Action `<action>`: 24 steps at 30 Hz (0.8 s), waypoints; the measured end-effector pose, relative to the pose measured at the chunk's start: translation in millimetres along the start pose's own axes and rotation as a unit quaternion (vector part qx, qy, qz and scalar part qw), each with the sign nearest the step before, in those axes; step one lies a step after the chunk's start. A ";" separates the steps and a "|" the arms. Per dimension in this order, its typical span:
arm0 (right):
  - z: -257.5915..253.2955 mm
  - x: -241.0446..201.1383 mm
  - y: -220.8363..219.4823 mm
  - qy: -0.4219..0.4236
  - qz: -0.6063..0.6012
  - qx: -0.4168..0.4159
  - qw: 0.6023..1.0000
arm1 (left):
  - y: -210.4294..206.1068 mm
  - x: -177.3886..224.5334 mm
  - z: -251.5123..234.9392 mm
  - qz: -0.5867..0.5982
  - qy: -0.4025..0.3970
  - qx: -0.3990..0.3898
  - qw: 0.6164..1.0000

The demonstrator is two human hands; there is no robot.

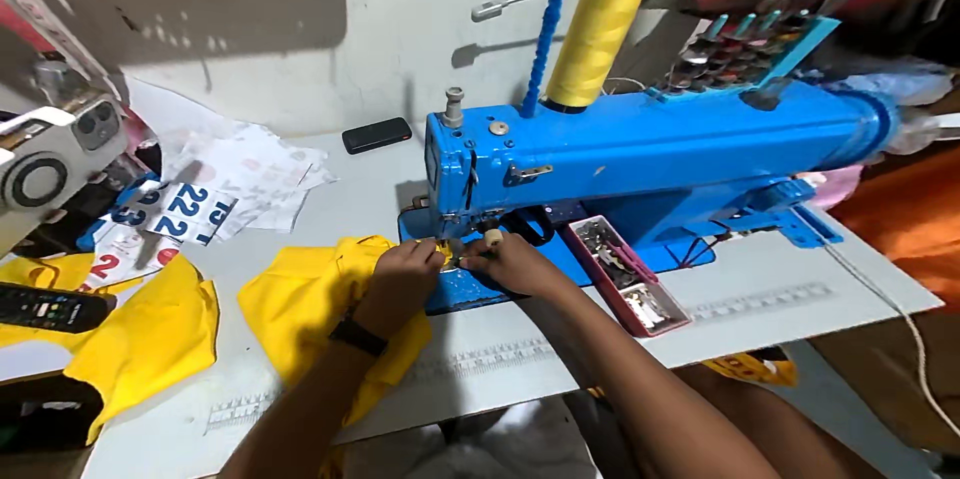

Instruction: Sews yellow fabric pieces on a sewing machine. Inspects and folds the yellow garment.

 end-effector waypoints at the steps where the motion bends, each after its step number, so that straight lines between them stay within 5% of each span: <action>1: -0.4 -0.1 -0.1 0.003 0.000 -0.001 1.000 | 0.5 1.3 -0.4 -0.002 -0.010 0.006 1.000; 24: -0.1 -9.2 -0.6 0.085 0.127 0.025 0.988 | -10.0 -13.4 -4.6 0.098 0.058 -0.018 0.993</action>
Point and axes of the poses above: each hand's wrist, its own z-axis away from the middle knuckle, its own y-axis out of the back of the hand, x = y × z, the point moved 9 cm from there along -z, towards the middle knuckle, and after that the axes turned 15 degrees about y, right-handed, at the moved point
